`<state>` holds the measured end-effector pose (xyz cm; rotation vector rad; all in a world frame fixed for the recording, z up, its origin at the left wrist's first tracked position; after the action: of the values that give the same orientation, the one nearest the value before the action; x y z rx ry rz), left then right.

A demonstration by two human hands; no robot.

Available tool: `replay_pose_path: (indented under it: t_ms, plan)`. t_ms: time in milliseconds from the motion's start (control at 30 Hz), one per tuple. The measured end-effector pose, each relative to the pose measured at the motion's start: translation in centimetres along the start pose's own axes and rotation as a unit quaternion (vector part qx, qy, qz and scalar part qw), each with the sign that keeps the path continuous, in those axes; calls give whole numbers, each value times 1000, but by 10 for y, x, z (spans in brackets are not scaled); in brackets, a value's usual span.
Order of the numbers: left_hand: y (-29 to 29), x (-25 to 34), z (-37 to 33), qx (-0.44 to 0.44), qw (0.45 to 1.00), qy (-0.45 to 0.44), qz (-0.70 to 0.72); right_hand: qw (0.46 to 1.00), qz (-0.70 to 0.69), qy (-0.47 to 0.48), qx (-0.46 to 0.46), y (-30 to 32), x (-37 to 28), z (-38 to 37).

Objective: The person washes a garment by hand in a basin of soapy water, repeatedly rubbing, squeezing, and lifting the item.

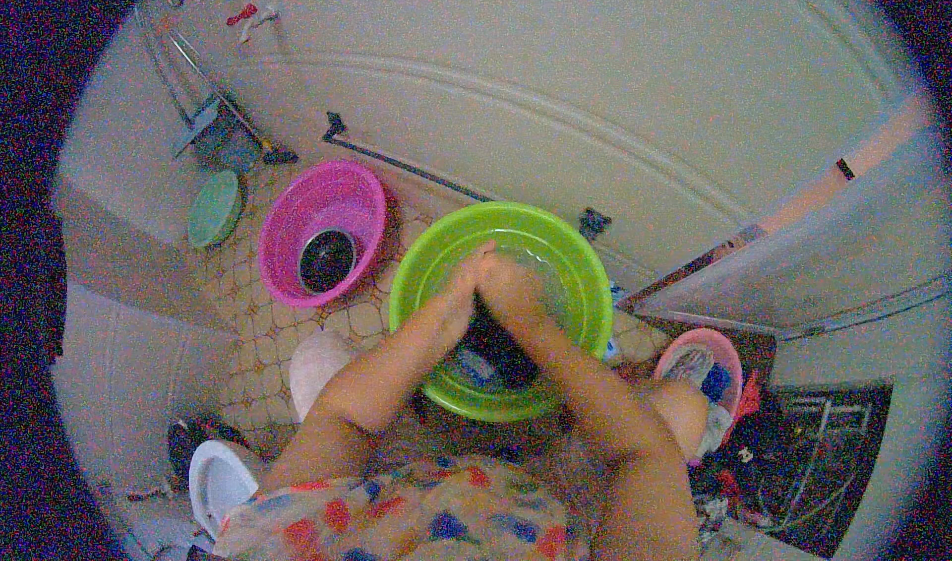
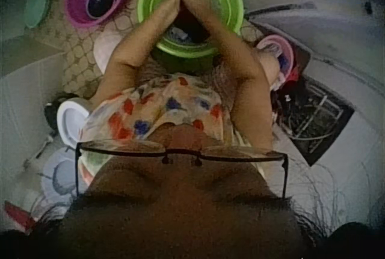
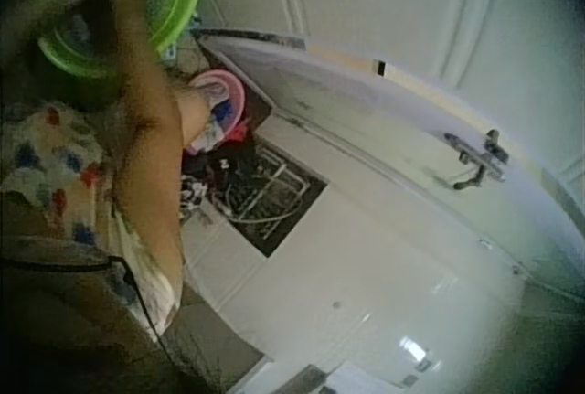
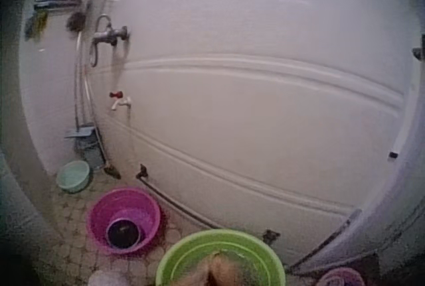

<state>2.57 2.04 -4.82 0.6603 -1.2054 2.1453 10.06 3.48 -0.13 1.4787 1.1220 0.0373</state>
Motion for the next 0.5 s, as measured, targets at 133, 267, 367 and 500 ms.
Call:
replay_pose_path:
  t_ms: [133, 267, 367, 500]
  plan:
    - [-18, -7, -2, -22, 996, 37, 78, 997, 71, 3, 15, 17, 18, -9]
    - [34, 6, -23, -135, 988, -29, -76, 997, 47, -29, -57, 14, -44, 6]
    - [44, -5, -39, -288, 950, 50, 112, 999, 8, 28, -20, 4, -31, 13]
    - [-20, -4, 4, -76, 995, -7, 59, 997, -48, -62, -7, 12, 28, -10]
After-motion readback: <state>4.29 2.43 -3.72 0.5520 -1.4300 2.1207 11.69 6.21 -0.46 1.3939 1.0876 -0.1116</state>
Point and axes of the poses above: each hand's wrist, its own z-axis away from the middle knuckle, its own y-axis out of the back of the hand, x = y × z, the point moved 3 cm from there along -z, towards the middle knuckle, and after that the axes turned 1 degree about -x, right-handed, at the moved point
